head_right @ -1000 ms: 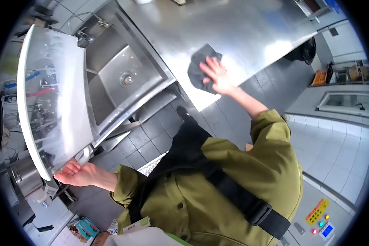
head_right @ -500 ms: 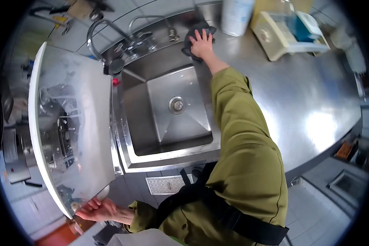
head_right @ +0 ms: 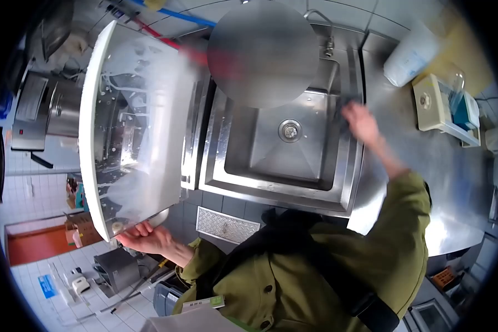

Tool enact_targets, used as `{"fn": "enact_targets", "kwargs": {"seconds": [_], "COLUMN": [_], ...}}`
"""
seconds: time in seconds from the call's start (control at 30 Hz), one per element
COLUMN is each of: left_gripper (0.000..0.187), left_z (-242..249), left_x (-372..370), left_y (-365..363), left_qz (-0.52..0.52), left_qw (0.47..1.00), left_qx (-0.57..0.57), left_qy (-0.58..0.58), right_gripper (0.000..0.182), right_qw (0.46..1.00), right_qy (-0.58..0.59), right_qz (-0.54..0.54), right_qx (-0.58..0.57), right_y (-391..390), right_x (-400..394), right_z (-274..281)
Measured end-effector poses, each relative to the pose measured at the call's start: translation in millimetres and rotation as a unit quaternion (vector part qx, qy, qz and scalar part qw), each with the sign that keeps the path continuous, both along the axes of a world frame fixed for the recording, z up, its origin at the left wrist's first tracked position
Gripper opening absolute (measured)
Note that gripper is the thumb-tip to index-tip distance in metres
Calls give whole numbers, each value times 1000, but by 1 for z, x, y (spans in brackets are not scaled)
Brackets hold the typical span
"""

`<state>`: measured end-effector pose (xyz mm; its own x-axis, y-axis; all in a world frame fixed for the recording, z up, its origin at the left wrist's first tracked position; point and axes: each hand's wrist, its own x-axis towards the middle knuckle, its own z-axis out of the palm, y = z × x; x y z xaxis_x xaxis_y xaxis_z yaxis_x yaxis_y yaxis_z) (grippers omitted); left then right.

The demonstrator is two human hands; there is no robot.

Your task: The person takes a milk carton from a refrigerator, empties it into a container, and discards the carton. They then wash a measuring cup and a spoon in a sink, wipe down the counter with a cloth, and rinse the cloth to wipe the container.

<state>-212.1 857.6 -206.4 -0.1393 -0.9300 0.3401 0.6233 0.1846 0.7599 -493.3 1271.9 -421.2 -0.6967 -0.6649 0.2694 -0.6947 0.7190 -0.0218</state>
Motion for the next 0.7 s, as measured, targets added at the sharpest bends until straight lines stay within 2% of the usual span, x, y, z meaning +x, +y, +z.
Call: {"fn": "enact_targets", "kwargs": {"seconds": [0.03, 0.1, 0.17, 0.2, 0.23, 0.3, 0.37, 0.43, 0.47, 0.5, 0.53, 0.57, 0.63, 0.7], "left_gripper": [21, 22, 23, 24, 24, 25, 26, 27, 26, 25, 26, 26, 31, 34], "left_z": [-2, -1, 4, 1, 1, -1, -2, -11, -1, -2, 2, 5, 8, -2], "left_x": [11, 31, 51, 64, 81, 115, 154, 184, 200, 222, 240, 255, 289, 316], "left_y": [-12, -30, -52, -64, -82, -120, -160, -195, -215, -236, -256, -275, -318, -362], "left_qz": [17, 57, 94, 101, 117, 155, 181, 195, 230, 254, 272, 289, 345, 375], "left_qw": [1000, 998, 995, 995, 993, 987, 981, 978, 971, 966, 961, 957, 939, 927], "left_qx": [-3, -2, 9, -12, -8, -4, -11, -32, -50, -46, -34, -20, -16, -21], "left_qy": [7, 19, 26, 15, 26, 49, 62, 64, 31, 27, 26, 28, 1, -9], "right_gripper": [48, 52, 61, 59, 52, 39, 32, 26, 25, 26, 43, 62, 69, 64], "right_qw": [994, 943, 924, 925, 942, 968, 919, 895, 929, 945, 940, 918, 880, 808], "right_qy": [-42, 78, -8, -21, -72, -203, -383, -445, -361, -273, -294, -321, -377, -504], "right_qz": [-100, -312, -349, -330, -283, -140, 29, -30, 46, 123, 129, 177, 248, 294], "right_qx": [0, 80, 159, 188, 165, 36, -93, -8, -68, -131, -118, -152, -148, -76], "right_y": [-2, -25, -77, -104, -136, -199, -281, -370, -410, -449, -487, -527, -601, -668], "right_x": [-38, -82, -88, -82, -71, -45, 5, 67, 97, 124, 154, 177, 224, 257], "right_z": [1, 3, 49, 62, 75, 64, 64, 92, 86, 77, 82, 72, 64, 78]}}
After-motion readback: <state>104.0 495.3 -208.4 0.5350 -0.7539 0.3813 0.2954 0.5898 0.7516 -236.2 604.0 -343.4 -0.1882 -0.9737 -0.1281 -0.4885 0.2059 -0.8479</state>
